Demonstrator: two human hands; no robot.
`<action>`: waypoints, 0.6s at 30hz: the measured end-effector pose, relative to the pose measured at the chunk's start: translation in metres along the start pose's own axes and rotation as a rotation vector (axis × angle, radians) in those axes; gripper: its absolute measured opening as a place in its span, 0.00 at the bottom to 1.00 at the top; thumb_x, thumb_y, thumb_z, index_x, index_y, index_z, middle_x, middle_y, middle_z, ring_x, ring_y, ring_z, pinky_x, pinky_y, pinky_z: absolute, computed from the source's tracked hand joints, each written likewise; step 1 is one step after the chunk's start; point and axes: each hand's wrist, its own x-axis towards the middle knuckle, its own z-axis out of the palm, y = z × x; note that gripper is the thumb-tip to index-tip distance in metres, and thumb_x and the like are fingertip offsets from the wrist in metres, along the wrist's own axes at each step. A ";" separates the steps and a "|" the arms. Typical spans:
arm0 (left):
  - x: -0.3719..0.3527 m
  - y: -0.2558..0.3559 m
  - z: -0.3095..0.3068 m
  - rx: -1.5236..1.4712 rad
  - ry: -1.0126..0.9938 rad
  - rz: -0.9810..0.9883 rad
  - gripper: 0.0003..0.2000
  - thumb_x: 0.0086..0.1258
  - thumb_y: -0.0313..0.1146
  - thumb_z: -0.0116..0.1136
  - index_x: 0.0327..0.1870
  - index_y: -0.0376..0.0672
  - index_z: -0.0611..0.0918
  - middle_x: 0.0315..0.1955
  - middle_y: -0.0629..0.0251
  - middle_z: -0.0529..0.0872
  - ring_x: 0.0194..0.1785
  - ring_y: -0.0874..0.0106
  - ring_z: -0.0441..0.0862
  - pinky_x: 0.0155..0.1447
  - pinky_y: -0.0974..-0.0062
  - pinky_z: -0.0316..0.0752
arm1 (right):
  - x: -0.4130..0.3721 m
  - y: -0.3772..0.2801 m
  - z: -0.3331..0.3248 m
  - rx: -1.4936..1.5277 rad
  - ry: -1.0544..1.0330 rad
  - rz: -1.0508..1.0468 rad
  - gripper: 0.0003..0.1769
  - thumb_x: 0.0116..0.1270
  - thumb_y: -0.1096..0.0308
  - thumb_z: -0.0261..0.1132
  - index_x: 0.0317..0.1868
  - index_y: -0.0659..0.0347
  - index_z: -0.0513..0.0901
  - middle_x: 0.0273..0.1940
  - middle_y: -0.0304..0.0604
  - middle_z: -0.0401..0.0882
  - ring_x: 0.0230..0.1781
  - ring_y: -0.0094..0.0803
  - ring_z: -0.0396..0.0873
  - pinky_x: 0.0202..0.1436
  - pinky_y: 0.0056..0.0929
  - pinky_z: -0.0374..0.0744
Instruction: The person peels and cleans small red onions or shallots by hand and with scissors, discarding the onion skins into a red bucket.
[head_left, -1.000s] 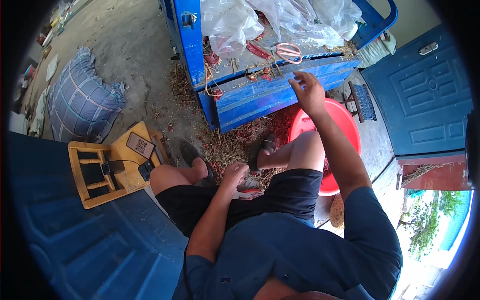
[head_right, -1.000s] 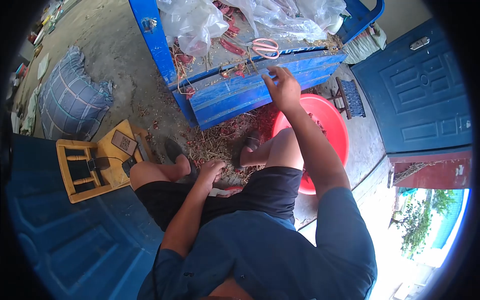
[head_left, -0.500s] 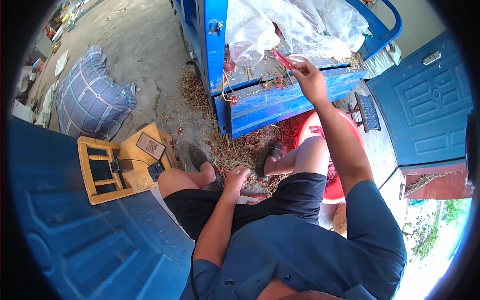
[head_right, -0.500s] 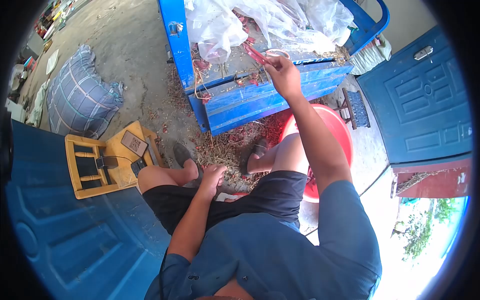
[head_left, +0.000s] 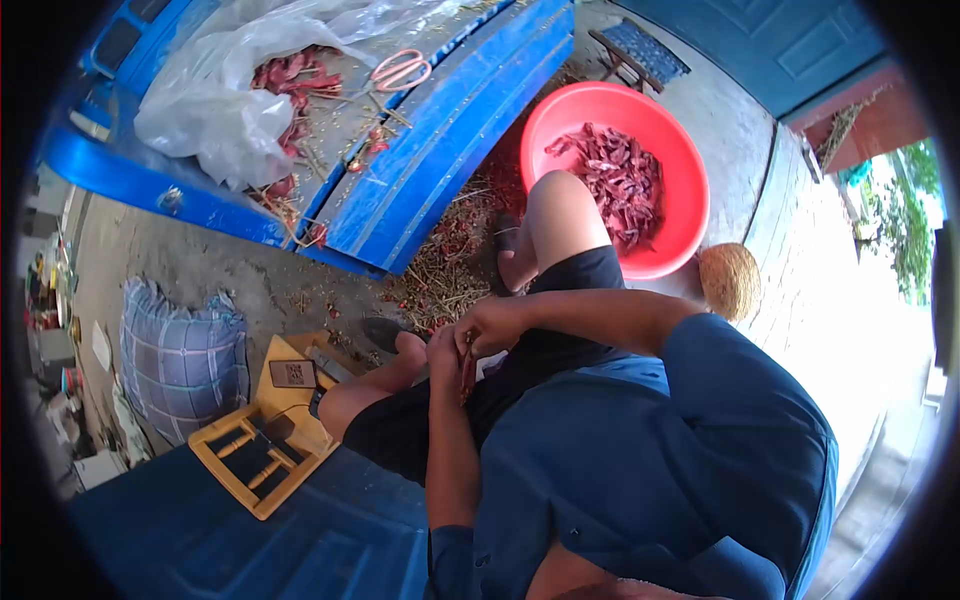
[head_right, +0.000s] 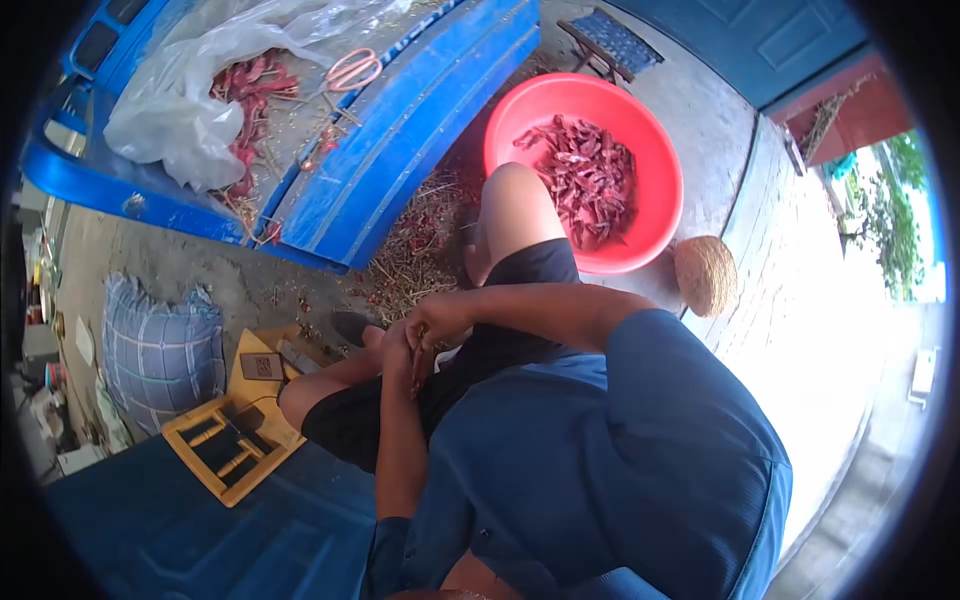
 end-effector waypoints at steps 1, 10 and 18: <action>0.009 -0.004 -0.015 -0.039 -0.005 -0.027 0.06 0.74 0.29 0.51 0.40 0.36 0.78 0.32 0.61 0.81 0.34 0.71 0.81 0.38 0.74 0.76 | 0.005 0.010 0.007 0.029 0.036 -0.009 0.12 0.61 0.70 0.69 0.46 0.56 0.86 0.39 0.40 0.86 0.41 0.30 0.84 0.46 0.32 0.80; 0.032 -0.022 -0.031 0.293 0.255 -0.373 0.34 0.69 0.68 0.35 0.28 0.41 0.77 0.17 0.51 0.77 0.15 0.51 0.77 0.18 0.59 0.73 | 0.027 0.041 0.031 -0.202 0.122 -0.247 0.13 0.56 0.69 0.66 0.43 0.56 0.85 0.41 0.47 0.86 0.44 0.48 0.85 0.50 0.46 0.80; 0.029 -0.032 -0.015 0.252 0.086 -0.052 0.30 0.73 0.61 0.36 0.45 0.39 0.78 0.34 0.58 0.82 0.33 0.62 0.84 0.31 0.63 0.79 | 0.028 0.046 0.038 -0.368 0.283 0.122 0.17 0.55 0.65 0.68 0.45 0.61 0.83 0.40 0.54 0.86 0.45 0.52 0.85 0.49 0.48 0.81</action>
